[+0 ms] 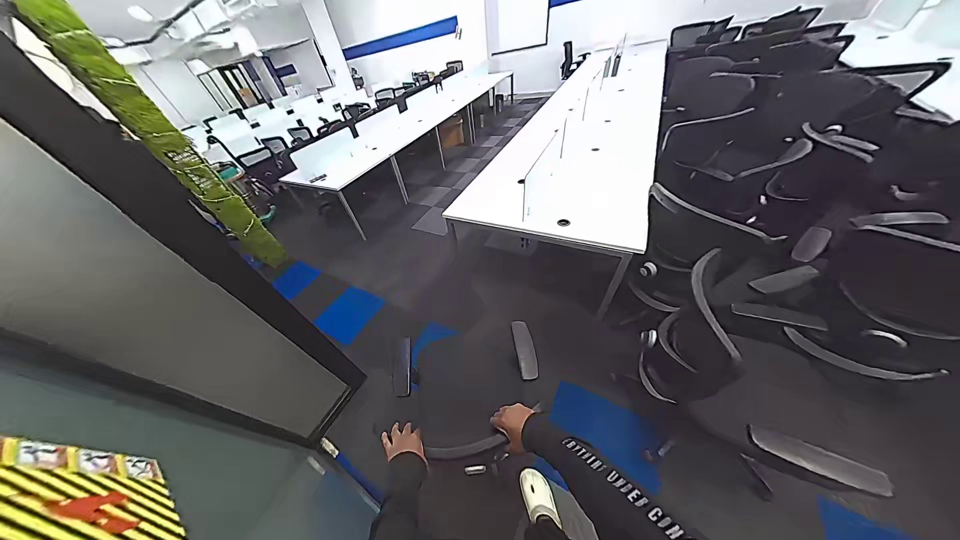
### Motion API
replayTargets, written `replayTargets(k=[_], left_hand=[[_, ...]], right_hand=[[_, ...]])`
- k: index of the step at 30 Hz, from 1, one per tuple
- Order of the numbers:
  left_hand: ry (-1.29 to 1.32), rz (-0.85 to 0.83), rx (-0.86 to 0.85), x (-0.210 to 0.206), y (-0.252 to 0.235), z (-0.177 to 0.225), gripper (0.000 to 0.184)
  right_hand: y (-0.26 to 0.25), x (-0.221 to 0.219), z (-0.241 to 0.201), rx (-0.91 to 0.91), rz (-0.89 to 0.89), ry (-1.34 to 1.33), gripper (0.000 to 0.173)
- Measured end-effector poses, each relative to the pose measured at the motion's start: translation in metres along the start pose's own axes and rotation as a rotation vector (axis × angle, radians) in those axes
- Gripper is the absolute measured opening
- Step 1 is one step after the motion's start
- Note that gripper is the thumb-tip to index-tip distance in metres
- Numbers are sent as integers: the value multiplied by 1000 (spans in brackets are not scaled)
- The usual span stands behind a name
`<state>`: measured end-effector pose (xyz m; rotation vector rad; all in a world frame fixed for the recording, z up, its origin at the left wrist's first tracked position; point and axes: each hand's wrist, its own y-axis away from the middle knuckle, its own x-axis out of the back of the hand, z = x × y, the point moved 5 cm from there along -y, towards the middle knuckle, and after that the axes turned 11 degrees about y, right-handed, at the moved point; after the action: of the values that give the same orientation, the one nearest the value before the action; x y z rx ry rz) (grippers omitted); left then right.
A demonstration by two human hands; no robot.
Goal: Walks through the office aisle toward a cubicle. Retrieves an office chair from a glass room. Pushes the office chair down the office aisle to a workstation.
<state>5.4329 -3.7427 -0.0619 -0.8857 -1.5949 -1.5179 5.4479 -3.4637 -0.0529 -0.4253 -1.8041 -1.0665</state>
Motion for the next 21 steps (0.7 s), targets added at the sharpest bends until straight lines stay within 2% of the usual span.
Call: replayTargets(k=[6,10,15,21], left_hand=[[48,6,16,36,-82,7,61],[36,16,36,59,-133,10,51],[5,25,17,99,-201,4,52],[37,35,-81,157,-306,-19,52]], right_hand=[[-52,39,77,-72,-46,3,73],[-89,64,105,-42,-29,8,65],[-143,98,133,-19,-4,31,58],[-218,147,153,-126,22,-31,60]])
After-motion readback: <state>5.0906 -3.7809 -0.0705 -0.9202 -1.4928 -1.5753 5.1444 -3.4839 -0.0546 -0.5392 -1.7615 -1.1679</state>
